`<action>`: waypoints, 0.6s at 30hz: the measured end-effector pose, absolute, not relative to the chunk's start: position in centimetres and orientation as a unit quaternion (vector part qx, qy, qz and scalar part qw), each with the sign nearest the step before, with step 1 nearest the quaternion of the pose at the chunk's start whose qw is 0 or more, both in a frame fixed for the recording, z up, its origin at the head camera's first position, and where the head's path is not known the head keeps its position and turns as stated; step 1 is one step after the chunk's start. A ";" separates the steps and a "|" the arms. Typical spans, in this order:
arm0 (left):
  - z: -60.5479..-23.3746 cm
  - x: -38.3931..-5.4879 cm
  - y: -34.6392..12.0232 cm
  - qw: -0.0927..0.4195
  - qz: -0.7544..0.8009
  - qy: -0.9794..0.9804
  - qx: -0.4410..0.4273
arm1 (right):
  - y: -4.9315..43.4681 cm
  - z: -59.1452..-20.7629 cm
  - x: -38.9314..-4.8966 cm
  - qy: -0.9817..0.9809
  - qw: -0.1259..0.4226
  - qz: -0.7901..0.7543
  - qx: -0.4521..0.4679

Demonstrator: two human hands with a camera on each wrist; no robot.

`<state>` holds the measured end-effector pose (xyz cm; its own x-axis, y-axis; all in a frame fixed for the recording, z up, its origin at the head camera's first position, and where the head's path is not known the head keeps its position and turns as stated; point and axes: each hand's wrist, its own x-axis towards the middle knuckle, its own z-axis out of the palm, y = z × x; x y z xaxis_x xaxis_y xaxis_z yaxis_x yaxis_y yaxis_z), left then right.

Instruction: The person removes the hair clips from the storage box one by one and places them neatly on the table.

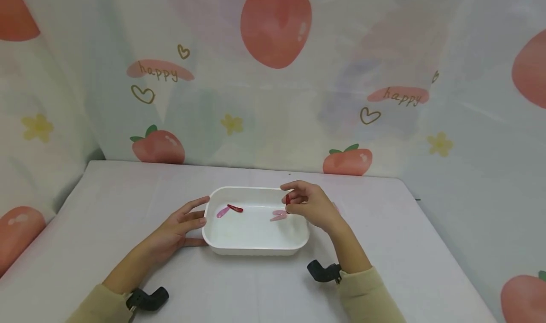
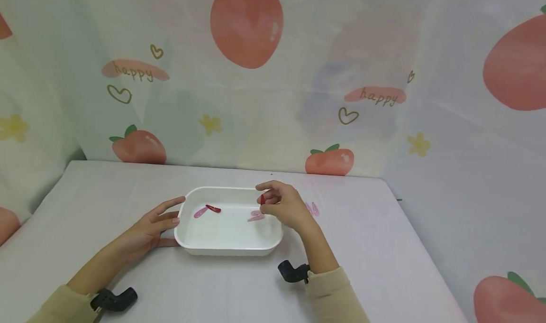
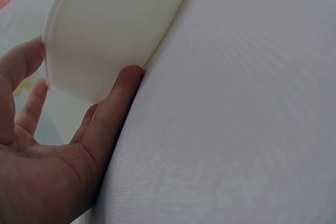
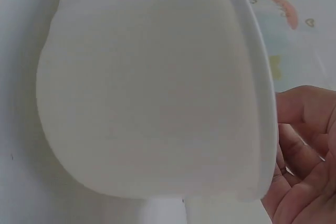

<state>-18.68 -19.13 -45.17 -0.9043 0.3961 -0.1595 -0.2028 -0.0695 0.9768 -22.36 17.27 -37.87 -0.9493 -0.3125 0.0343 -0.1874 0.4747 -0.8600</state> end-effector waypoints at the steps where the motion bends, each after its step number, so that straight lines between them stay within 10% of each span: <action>1: -45.2 -18.7 -19.1 0.206 0.729 0.649 0.072 | 17.6 -37.8 -22.3 0.857 0.064 -0.493 -0.139; 18: -45.0 -18.7 -19.0 0.204 0.728 0.651 0.073 | 22.5 -37.7 -23.3 0.853 0.021 -0.516 -0.073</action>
<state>-18.66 -18.96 -45.01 -0.9066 0.3908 -0.1592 -0.2021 -0.0707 0.9768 -23.33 22.49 -37.75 -0.9883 -0.1468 0.0404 -0.1040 0.4572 -0.8833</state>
